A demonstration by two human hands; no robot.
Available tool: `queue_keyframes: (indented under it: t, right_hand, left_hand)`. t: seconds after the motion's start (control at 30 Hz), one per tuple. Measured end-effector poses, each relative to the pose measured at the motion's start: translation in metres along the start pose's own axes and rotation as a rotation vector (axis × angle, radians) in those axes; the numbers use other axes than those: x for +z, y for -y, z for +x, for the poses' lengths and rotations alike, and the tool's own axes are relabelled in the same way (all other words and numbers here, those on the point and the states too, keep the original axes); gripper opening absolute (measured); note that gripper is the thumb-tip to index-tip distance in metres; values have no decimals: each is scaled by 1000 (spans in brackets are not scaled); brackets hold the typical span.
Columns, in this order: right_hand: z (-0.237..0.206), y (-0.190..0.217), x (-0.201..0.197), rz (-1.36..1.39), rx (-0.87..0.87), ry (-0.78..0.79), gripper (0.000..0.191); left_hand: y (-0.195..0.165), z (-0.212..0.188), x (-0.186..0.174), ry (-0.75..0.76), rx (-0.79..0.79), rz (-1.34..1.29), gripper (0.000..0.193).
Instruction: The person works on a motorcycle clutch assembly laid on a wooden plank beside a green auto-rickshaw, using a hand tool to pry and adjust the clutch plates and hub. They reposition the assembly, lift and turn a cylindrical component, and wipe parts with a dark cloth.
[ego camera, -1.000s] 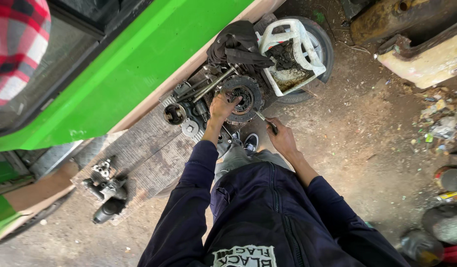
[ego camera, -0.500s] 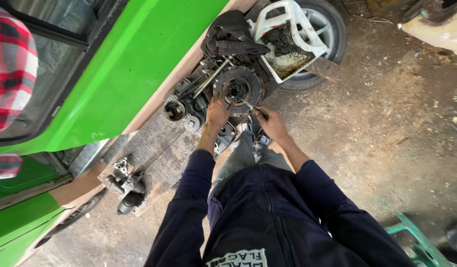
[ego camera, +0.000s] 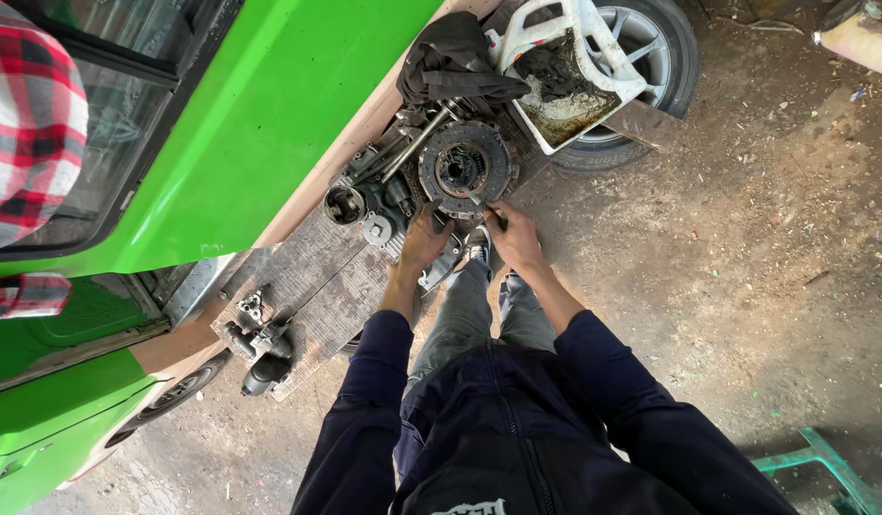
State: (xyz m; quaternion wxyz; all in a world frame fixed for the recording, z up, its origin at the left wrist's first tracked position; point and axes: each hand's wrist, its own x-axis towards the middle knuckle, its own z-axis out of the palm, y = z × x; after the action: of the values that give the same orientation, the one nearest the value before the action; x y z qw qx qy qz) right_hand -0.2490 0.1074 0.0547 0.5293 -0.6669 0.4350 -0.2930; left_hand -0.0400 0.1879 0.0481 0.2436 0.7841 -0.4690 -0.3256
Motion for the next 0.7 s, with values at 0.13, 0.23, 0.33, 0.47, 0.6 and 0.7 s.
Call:
queue_keyframes:
  t: [0.13, 0.23, 0.33, 0.47, 0.6, 0.7]
  right_hand:
    - [3, 6, 1, 264, 611, 68, 26]
    - [3, 6, -1, 52, 269, -80, 23]
    - [2, 3, -3, -328, -55, -69, 22]
    - [3, 4, 0, -328, -34, -44, 22]
    - [6, 21, 12, -295, 155, 79, 24]
    - [7, 38, 24, -224, 142, -18, 23]
  left_hand:
    - [5, -16, 6, 21, -29, 2, 67]
    - [7, -28, 4, 4, -80, 53, 66]
    - [10, -29, 0, -4, -129, 55, 64]
    - [20, -32, 0, -25, -75, -33, 59]
    - [36, -45, 0, 10, -118, -19, 58]
    - [47, -49, -5, 12, -151, -79, 53]
